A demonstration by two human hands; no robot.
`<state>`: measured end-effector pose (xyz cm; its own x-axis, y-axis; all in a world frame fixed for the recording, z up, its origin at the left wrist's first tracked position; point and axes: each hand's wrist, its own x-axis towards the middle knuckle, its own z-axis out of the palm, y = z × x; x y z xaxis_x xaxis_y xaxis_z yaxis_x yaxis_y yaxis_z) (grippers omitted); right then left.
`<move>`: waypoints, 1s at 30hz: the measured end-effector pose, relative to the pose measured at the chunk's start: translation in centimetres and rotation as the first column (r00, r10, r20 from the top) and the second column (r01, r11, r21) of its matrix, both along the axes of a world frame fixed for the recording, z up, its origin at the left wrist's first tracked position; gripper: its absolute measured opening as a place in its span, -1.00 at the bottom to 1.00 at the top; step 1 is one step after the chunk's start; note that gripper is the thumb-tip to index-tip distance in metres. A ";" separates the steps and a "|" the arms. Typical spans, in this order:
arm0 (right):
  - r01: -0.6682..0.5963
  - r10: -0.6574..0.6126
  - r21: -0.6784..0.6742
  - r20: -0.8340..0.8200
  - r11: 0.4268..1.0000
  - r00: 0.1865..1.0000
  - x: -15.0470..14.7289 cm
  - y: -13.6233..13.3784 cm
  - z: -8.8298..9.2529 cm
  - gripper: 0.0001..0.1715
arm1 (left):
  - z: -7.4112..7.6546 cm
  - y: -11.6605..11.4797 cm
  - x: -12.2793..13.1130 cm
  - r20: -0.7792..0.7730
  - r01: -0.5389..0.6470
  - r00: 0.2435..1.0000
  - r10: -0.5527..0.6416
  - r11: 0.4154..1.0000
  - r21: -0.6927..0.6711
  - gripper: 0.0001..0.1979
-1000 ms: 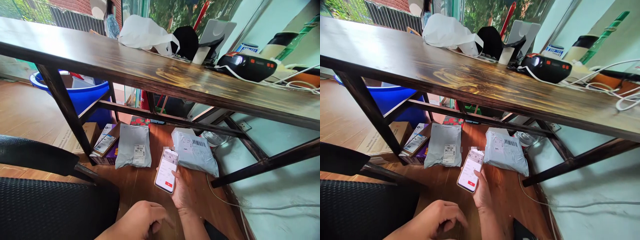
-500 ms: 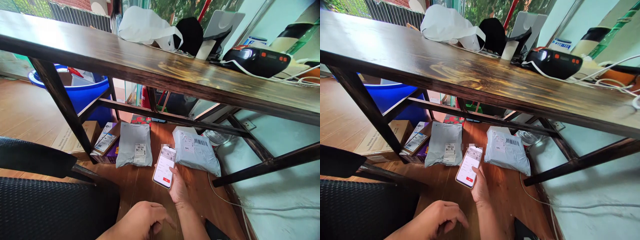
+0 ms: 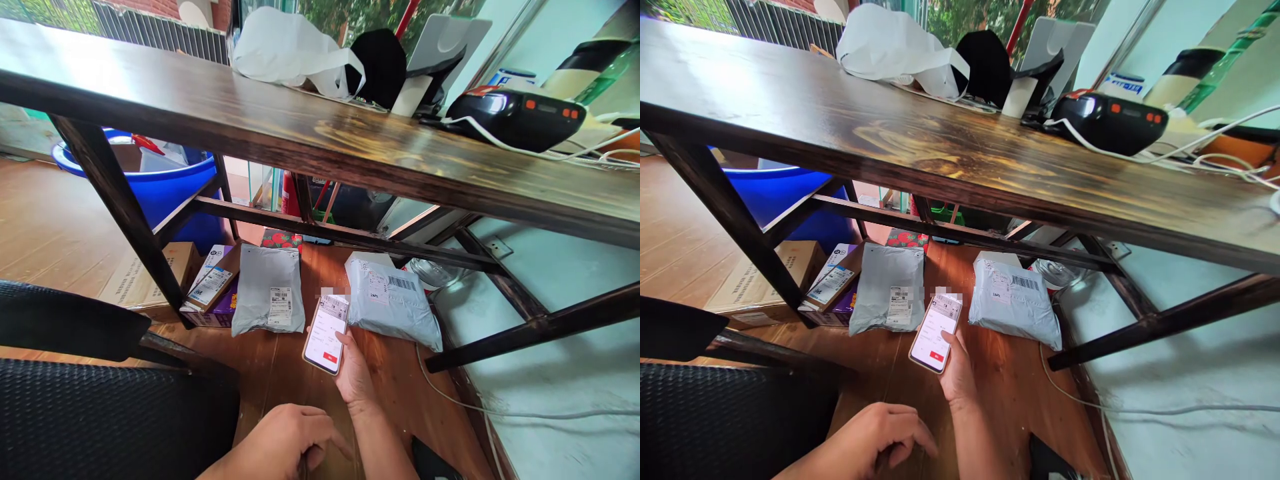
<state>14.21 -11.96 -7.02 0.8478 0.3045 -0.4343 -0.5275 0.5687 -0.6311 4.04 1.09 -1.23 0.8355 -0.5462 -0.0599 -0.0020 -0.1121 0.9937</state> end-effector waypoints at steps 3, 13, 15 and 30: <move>0.003 -0.003 0.006 0.003 1.000 1.000 0.0 0.0 -0.1 -0.45 | 0.3 0.0 0.0 0.014 -0.006 1.000 0.005 1.000 0.025 -0.76; -0.123 0.122 0.040 0.007 0.992 0.992 -0.9 0.4 1.4 -0.34 | -0.9 -0.2 0.2 -0.199 -0.773 0.611 0.766 0.632 0.058 -0.60; -0.175 0.175 0.069 0.007 0.982 0.985 -1.9 0.9 1.9 -0.34 | -1.4 0.1 0.8 -0.300 -0.891 0.429 0.852 0.453 0.012 -0.51; -0.327 0.327 -0.003 0.025 0.945 0.945 -7.1 1.7 1.5 -0.28 | 0.0 0.6 1.3 -0.678 -0.932 0.360 0.641 0.278 -0.232 -0.48</move>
<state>7.11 -10.25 -5.56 0.7120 0.5675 -0.4136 -0.6687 0.3681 -0.6461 5.38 1.71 -1.26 0.8073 0.3408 -0.4818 0.1437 0.6784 0.7205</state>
